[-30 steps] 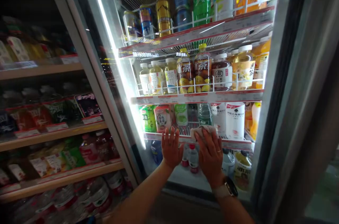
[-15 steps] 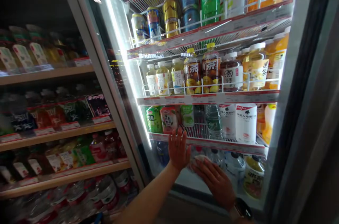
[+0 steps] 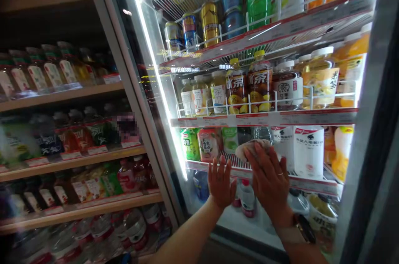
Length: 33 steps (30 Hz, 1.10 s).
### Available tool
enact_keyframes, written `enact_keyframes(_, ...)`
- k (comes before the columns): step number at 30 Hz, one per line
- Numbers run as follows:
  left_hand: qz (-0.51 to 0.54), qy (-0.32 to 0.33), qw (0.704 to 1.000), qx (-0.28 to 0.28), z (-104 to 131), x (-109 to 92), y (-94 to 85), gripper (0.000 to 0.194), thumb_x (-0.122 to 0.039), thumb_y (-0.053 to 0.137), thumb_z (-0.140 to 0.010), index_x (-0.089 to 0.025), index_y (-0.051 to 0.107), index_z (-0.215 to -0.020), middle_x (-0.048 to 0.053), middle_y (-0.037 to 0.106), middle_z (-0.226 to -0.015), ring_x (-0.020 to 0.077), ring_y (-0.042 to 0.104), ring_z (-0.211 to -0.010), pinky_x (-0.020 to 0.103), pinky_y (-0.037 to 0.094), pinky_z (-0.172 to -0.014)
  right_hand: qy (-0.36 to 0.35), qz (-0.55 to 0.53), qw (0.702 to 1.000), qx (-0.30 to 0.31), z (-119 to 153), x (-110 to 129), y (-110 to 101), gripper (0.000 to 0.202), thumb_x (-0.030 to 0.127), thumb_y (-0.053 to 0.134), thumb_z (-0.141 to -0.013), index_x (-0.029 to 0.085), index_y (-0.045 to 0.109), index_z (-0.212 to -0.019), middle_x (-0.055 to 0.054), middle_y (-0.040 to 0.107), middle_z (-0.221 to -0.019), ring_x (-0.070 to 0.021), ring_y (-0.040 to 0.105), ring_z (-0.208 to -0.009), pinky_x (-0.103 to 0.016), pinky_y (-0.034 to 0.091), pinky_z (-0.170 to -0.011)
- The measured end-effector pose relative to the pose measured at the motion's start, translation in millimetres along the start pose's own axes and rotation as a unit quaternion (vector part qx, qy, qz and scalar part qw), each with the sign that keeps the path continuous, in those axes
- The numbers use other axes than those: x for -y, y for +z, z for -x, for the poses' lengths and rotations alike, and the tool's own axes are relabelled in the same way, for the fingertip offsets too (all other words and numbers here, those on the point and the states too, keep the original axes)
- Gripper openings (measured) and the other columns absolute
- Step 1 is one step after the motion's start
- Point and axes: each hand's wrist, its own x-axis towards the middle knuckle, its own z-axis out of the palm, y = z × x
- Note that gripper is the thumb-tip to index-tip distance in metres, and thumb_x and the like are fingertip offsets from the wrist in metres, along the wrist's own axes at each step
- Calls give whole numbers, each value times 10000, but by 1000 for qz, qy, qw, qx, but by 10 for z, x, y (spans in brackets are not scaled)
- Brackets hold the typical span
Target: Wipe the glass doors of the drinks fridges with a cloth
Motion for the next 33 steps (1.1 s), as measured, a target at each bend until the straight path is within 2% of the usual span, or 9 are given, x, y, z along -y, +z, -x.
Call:
enact_keyframes(5, 0, 5, 1000, 1, 22, -3, 7, 607, -301, 373, -936, -115, 281, -1506, 125, 355, -1545, 298, 265, -1453, 469, 238, -1175, -56, 12, 998, 37, 236, -37, 6, 603, 116, 457, -931, 320, 338, -1487, -38, 526, -1439, -210, 299, -1448, -423, 193, -1211)
enact_keyframes(11, -5, 5, 1000, 6, -27, -7, -27, 596, -280, 350, -938, -114, 280, -1505, 115, 351, -1548, 279, 234, -1465, 462, 230, -1185, -155, -29, 978, 133, 961, -293, -172, 554, 62, 388, -928, 315, 465, -1414, 7, 648, -1298, -143, 356, -1416, -362, 190, -1213)
enact_keyframes(14, 1, 6, 1000, 5, -33, -4, -24, 613, -266, 366, -927, -113, 260, -1511, 124, 369, -1537, 283, 244, -1462, 472, 235, -1182, -232, -42, 953, 190, 1208, -444, -296, 530, 46, 352, -916, 283, 544, -1349, 25, 626, -1329, -135, 404, -1381, -345, 223, -1201)
enact_keyframes(17, 3, 1, 1000, 11, -18, -3, -9, 632, -262, 378, -922, -128, 228, -1521, 127, 390, -1525, 279, 262, -1456, 489, 250, -1174, -276, -29, 939, 202, 1199, -527, -365, 528, 37, 352, -908, 292, 574, -1314, 51, 563, -1403, -128, 368, -1405, -329, 268, -1175)
enact_keyframes(19, 5, 0, 1000, 10, -13, -5, -4, 634, -266, 383, -925, -130, 222, -1523, 128, 387, -1526, 280, 257, -1457, 492, 255, -1172, -260, -13, 946, 191, 1070, -539, -380, 543, 25, 352, -912, 309, 560, -1326, 55, 555, -1410, -124, 329, -1427, -336, 246, -1183)
enact_keyframes(22, 11, 1, 1000, -1, -28, -8, -9, 617, -272, 369, -939, -118, 228, -1520, 130, 355, -1543, 285, 226, -1467, 485, 247, -1175, -173, 13, 972, 157, 785, -528, -389, 544, 46, 388, -937, 323, 483, -1396, 18, 573, -1393, -147, 318, -1437, -378, 203, -1203)
enact_keyframes(27, 22, 5, 1000, -10, -62, -7, -15, 607, -274, 359, -948, -111, 233, -1518, 128, 326, -1559, 292, 198, -1474, 477, 231, -1182, -31, 50, 998, 23, 372, -498, -362, 655, 110, 528, -916, 345, 319, -1490, -39, 427, -1514, -247, 310, -1441, -475, 198, -1207)
enact_keyframes(30, 24, 0, 1000, -6, -55, -2, -3, 613, -287, 367, -946, -121, 229, -1520, 133, 352, -1545, 285, 204, -1473, 487, 241, -1177, -5, 50, 998, -25, 303, -422, -278, 672, 103, 533, -901, 324, 317, -1497, -52, 374, -1543, -286, 303, -1441, -512, 213, -1202)
enact_keyframes(33, 26, 1, 1000, 5, -39, 0, 7, 615, -300, 371, -947, -130, 229, -1521, 139, 376, -1531, 279, 226, -1468, 489, 246, -1175, -6, 50, 998, -29, 387, -288, -165, 663, 90, 519, -896, 289, 327, -1498, -68, 393, -1531, -295, 310, -1437, -513, 240, -1195)
